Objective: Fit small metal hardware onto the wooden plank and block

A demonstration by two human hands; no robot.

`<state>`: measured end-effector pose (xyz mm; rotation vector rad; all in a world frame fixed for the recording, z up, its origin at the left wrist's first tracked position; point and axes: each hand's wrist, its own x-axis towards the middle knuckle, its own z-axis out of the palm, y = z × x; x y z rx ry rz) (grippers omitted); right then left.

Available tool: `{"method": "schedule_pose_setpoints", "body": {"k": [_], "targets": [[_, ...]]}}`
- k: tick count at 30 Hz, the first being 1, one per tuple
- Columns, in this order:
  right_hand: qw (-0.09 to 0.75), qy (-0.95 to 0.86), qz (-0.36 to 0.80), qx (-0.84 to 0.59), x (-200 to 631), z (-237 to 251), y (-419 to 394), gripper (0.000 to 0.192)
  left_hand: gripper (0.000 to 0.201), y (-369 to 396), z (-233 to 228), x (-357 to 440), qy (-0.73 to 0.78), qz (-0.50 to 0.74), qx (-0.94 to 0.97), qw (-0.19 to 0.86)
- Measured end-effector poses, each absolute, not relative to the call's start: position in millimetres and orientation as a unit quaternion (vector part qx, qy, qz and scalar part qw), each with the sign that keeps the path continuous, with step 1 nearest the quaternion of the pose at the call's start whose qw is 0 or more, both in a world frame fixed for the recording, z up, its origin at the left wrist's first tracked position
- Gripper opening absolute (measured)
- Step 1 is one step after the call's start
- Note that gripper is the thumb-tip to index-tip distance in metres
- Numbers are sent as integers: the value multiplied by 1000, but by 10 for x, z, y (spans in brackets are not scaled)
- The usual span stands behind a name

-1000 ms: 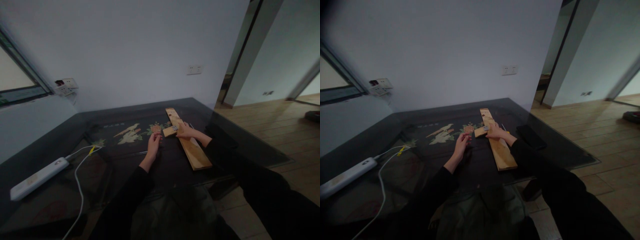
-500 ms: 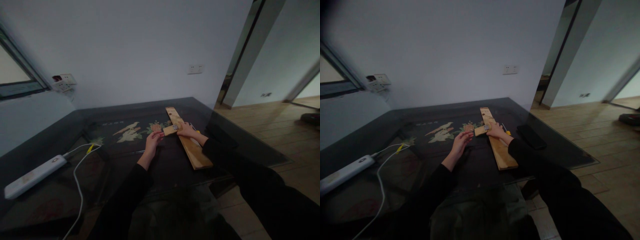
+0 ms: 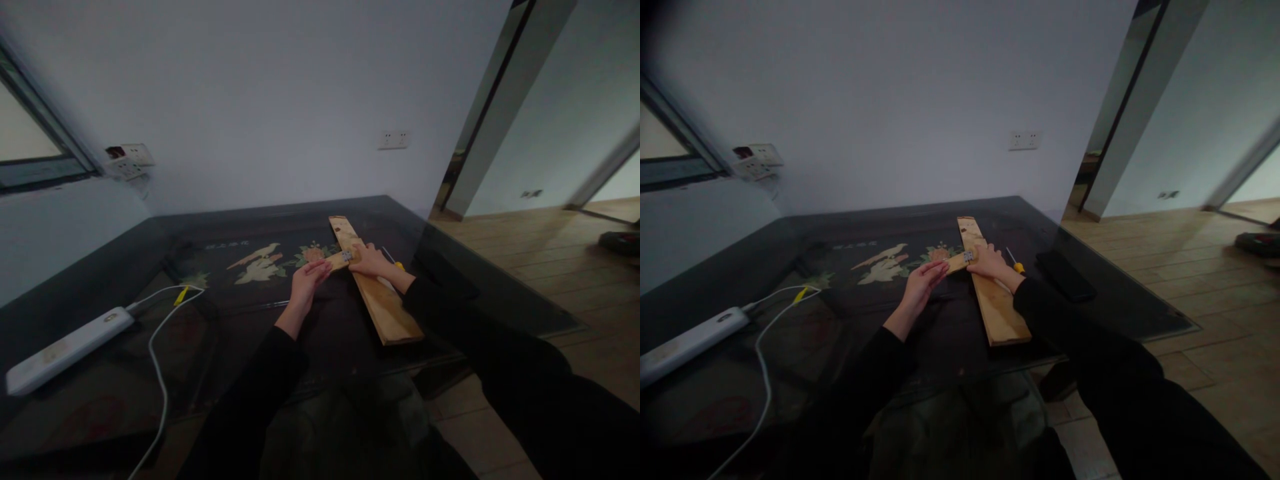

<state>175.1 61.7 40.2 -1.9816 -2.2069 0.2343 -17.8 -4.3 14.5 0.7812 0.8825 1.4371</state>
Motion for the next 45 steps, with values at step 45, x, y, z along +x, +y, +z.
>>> {"method": "schedule_pose_setpoints", "body": {"k": [45], "targets": [[106,-766,80,-629,1552,442,-183,66,27,156,-111,-279,466,404,774,144]]}}
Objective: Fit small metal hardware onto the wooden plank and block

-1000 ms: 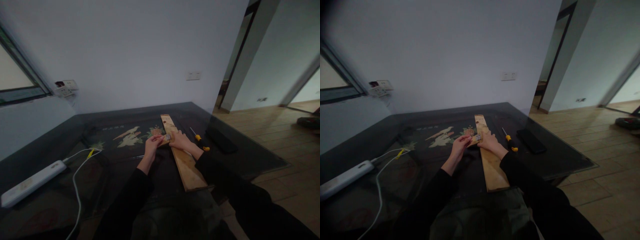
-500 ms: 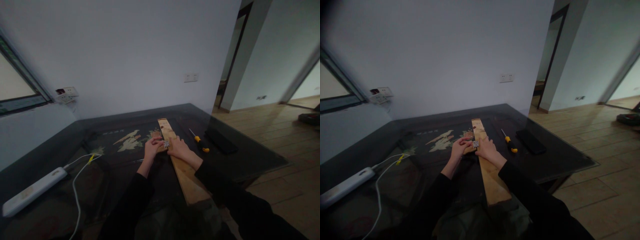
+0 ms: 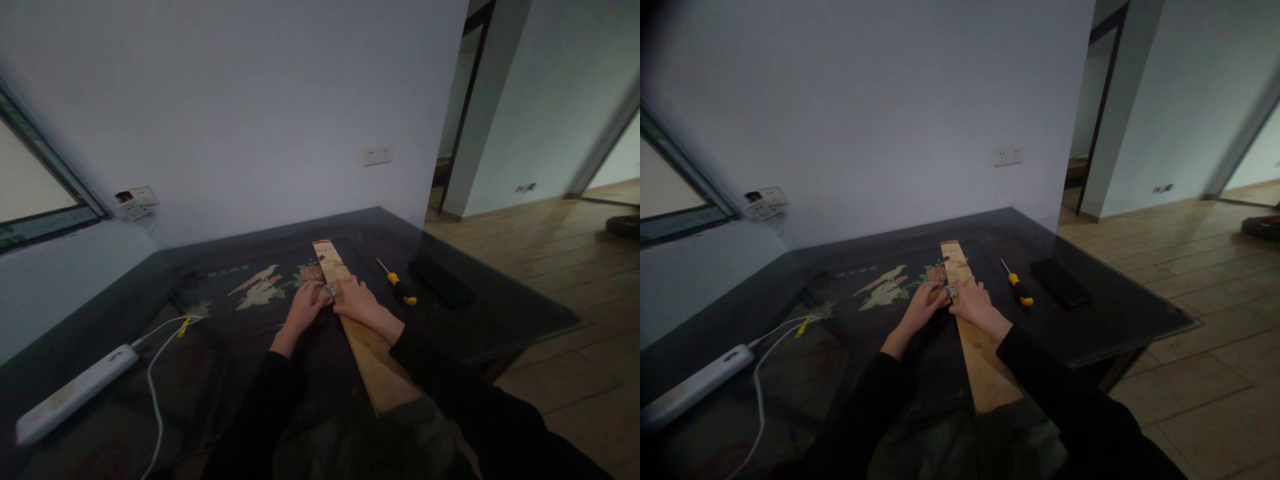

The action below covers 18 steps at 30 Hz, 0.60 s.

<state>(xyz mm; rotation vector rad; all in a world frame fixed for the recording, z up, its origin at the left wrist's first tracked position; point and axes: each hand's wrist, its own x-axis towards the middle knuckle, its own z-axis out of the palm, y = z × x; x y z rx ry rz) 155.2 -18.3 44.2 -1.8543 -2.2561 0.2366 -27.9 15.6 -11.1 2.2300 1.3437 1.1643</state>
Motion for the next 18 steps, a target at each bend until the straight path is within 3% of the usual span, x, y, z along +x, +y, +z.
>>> {"method": "schedule_pose_setpoints", "body": {"k": [11,15,18], "targets": [[85,-782,114,-607,1717,578,-79,67,50,191,-194,-311,482,337,793,157],[169,-809,82,-557,1704,672,174,42,49,202,-202,-296,476,341,795,159],[180,-818,88,-539,1608,666,316,23,47,196,-192,-284,473,343,797,152]]}}
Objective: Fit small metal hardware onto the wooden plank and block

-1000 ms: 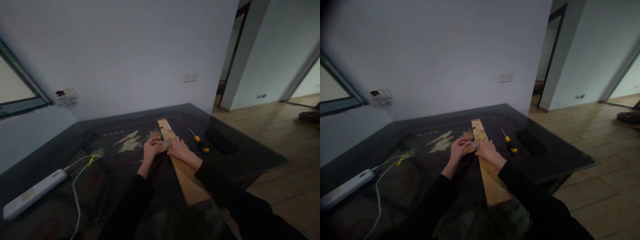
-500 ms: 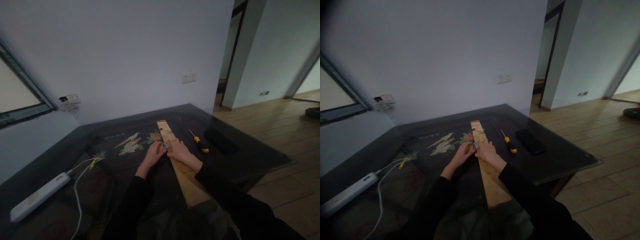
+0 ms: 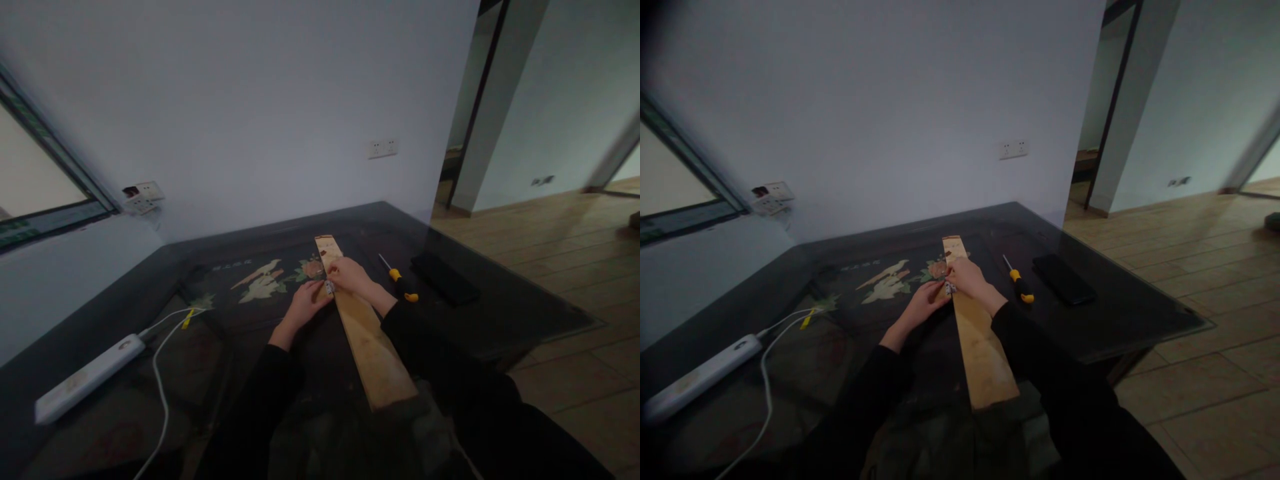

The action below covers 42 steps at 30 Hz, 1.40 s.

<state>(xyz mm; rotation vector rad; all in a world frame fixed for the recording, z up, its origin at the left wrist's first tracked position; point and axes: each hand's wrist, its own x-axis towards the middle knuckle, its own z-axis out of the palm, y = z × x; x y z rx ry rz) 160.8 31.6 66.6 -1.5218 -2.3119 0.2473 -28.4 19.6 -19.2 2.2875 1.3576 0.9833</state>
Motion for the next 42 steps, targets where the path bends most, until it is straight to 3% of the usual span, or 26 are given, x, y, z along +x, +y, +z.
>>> {"method": "schedule_pose_setpoints", "body": {"k": [7,12,23,42], "targets": [[161,-831,28,-531,1450,440,362,25,42,186,-176,-272,483,339,798,125],[164,-830,-3,-533,1414,336,379,20,49,205,-169,-279,482,321,807,117],[155,-835,2,-528,1375,343,357,30,50,194,-168,-282,474,326,811,105],[145,-833,-62,-531,1347,330,290,29,48,203,-148,-271,471,372,786,147]]}}
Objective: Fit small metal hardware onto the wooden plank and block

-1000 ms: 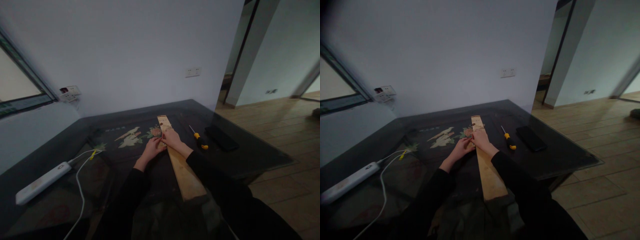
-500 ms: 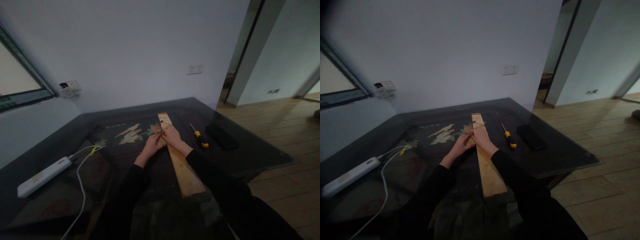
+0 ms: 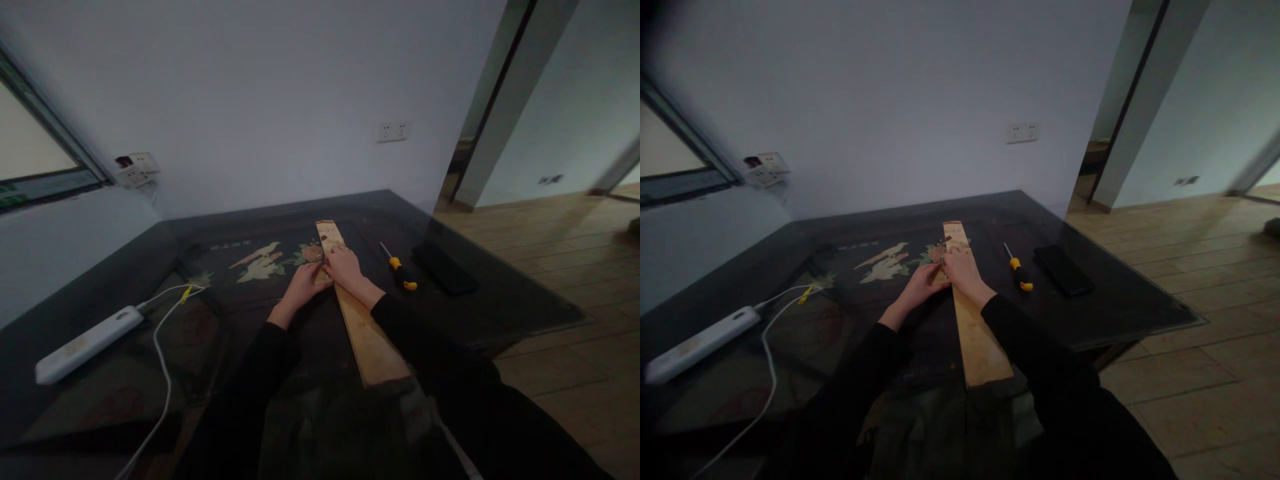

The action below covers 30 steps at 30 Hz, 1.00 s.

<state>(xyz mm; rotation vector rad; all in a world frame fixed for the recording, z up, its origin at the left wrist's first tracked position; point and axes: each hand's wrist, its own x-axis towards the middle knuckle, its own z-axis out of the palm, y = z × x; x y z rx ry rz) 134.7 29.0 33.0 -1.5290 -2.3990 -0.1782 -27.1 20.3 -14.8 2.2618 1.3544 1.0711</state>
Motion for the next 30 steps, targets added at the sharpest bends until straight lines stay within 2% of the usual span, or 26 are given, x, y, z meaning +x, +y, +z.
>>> {"method": "schedule_pose_setpoints", "body": {"k": [12,30], "targets": [[137,-850,-76,-503,1319,299,285,30,49,198,-130,-277,473,385,776,162],[141,-846,-97,-505,1316,230,334,25,55,292,-278,-338,455,334,820,95]]}}
